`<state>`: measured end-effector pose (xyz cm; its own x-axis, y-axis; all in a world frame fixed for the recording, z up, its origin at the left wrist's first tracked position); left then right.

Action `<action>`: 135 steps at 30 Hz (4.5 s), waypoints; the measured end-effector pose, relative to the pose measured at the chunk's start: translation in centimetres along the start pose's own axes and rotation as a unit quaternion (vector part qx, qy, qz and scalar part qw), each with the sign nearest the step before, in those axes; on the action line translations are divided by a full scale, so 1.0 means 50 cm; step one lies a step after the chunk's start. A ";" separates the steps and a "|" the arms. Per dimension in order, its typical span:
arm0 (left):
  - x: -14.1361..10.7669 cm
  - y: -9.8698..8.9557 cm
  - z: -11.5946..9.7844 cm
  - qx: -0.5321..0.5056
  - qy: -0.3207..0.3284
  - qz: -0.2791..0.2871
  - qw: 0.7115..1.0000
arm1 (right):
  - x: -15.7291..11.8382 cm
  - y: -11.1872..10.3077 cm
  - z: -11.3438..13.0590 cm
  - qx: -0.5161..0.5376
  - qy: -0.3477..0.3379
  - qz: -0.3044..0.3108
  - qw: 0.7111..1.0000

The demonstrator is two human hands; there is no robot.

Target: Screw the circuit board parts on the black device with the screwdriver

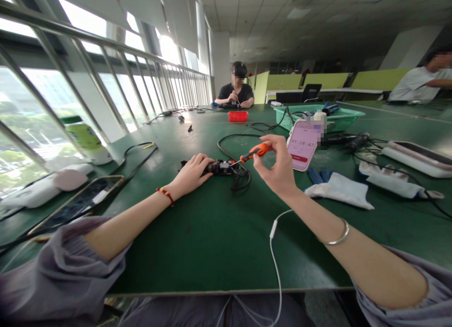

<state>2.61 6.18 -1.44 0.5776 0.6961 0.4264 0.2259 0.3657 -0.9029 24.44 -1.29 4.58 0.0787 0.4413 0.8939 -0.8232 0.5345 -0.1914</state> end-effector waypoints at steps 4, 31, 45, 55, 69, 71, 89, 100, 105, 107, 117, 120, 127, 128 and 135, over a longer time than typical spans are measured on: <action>0.001 0.001 0.000 0.004 0.001 0.000 1.000 | -0.001 0.008 -0.014 -0.037 0.046 0.035 0.998; -0.002 0.002 0.000 0.011 0.005 -0.003 1.000 | 0.004 -0.001 -0.018 -0.061 0.066 0.017 0.996; -0.001 0.001 -0.001 0.014 0.002 0.001 1.000 | 0.004 -0.006 0.011 -0.048 -0.031 -0.009 0.998; 0.000 0.001 -0.002 0.015 0.002 0.003 1.000 | 0.005 -0.004 0.009 -0.009 -0.011 -0.006 1.000; 0.000 0.001 -0.001 0.018 0.003 0.003 1.000 | 0.007 0.000 -0.003 -0.075 0.012 0.023 0.997; 0.000 0.001 -0.001 0.018 0.001 0.002 1.000 | 0.006 -0.002 -0.001 -0.062 0.006 0.012 0.998; 0.000 0.000 -0.003 0.018 -0.001 0.006 1.000 | 0.007 -0.001 -0.015 -0.048 0.042 0.020 0.998; -0.001 0.002 -0.002 0.025 -0.001 0.007 1.000 | 0.008 -0.005 -0.007 -0.048 0.012 0.000 0.999; 0.000 0.001 -0.003 0.022 -0.002 0.009 1.000 | 0.008 -0.002 -0.009 -0.056 0.027 0.013 0.998; 0.000 0.001 -0.003 0.019 -0.002 0.009 1.000 | 0.008 -0.001 -0.012 -0.063 0.034 0.019 0.997; 0.000 0.002 -0.002 0.026 -0.001 0.006 1.000 | 0.007 -0.001 -0.010 -0.074 0.027 0.017 0.997; 0.000 0.002 -0.003 0.025 0.000 0.006 1.000 | 0.006 -0.006 -0.013 -0.062 0.028 0.001 0.998; -0.011 -0.003 0.000 0.030 -0.005 0.009 1.000 | 0.002 0.002 -0.006 -0.088 0.027 0.010 0.996; -0.013 -0.004 0.001 0.031 -0.005 0.010 0.999 | 0.001 0.005 -0.004 -0.090 0.029 0.015 0.995; -0.016 -0.002 0.003 0.034 -0.005 0.012 0.999 | 0.001 0.002 0.008 -0.043 -0.008 -0.012 0.999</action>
<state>2.03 5.68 -1.67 0.5743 0.7113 0.4054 0.1585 0.3892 -0.9074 24.15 -1.52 4.79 0.0883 0.4169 0.9047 -0.7697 0.6050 -0.2037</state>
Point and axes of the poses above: each hand's wrist, its own x-axis towards the middle knuckle, its own y-axis out of the palm, z = x × y, the point moved 7 cm from there along x, towards the middle knuckle, and after that the axes turned 1 degree about y, right-handed, at the moved point
